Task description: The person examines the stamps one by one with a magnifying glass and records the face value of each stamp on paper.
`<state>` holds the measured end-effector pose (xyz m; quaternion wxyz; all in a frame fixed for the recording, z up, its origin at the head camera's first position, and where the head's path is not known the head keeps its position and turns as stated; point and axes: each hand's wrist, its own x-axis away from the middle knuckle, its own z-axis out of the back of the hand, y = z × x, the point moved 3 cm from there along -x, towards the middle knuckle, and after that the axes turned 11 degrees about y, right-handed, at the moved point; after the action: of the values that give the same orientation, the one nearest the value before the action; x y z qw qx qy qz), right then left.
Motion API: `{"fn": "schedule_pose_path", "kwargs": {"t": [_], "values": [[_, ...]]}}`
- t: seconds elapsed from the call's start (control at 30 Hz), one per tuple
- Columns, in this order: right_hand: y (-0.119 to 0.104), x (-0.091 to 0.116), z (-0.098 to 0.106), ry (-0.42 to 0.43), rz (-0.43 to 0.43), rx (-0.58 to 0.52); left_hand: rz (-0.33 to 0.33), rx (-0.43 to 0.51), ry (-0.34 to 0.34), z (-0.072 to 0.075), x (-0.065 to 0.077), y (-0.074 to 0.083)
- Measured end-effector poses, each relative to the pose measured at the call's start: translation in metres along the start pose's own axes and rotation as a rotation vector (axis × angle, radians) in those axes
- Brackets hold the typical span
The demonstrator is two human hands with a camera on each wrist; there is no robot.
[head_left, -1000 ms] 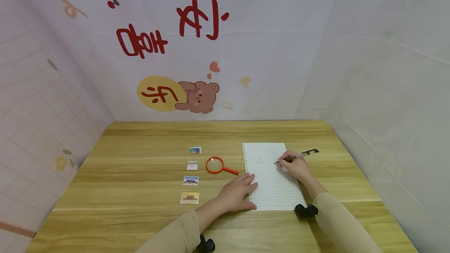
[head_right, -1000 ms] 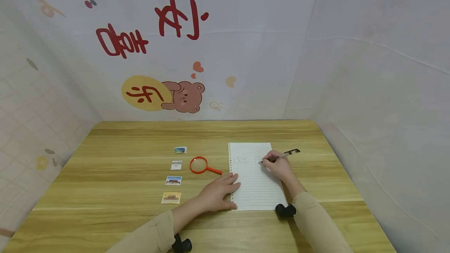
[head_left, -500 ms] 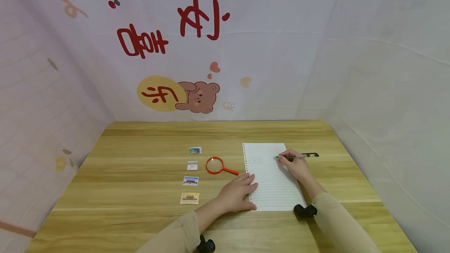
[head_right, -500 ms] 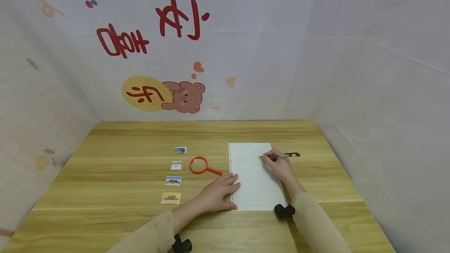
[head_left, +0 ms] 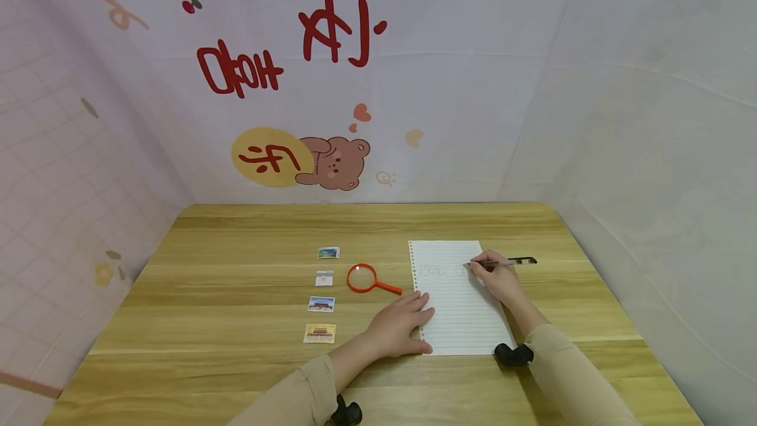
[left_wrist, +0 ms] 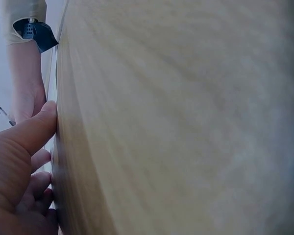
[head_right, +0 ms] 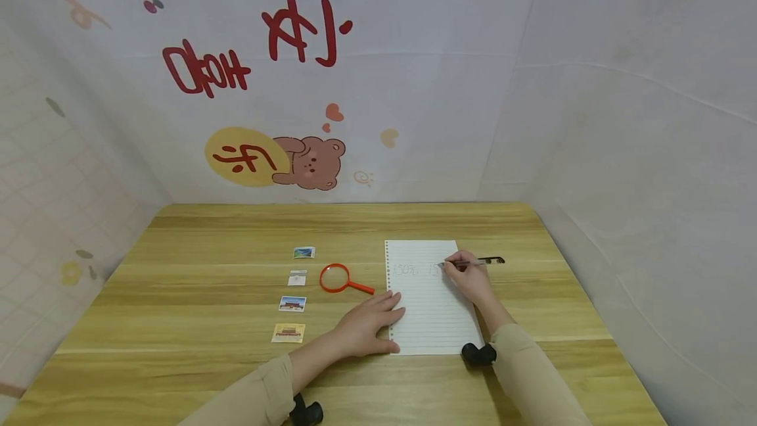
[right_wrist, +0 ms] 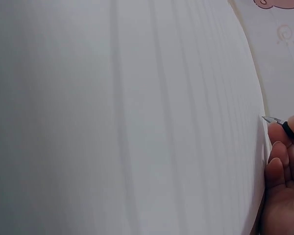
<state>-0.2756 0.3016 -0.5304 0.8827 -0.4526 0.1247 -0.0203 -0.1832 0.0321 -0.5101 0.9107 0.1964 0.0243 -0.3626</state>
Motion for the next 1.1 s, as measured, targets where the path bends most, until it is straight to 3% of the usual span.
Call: {"fn": "schedule_pose_path", "kwargs": {"t": [0.23, 0.47, 0.8, 1.1], "values": [[0.0006, 0.0002, 0.0006, 0.004, -0.004, -0.002, 0.006, 0.002, -0.001, 0.0008, 0.0004, 0.0003], [0.0034, 0.0005, 0.0034, 0.028, -0.078, -0.111, 0.008, 0.005, 0.0, 0.0009, 0.0006, 0.0004], [0.0076, 0.0025, 0.0083, 0.055, -0.063, -0.059, 0.006, 0.006, -0.002, 0.0004, 0.0005, 0.0005], [0.0068, 0.0009, 0.009, 0.024, -0.036, -0.024, 0.015, 0.013, -0.009, -0.001, -0.0007, -0.0003]]}}
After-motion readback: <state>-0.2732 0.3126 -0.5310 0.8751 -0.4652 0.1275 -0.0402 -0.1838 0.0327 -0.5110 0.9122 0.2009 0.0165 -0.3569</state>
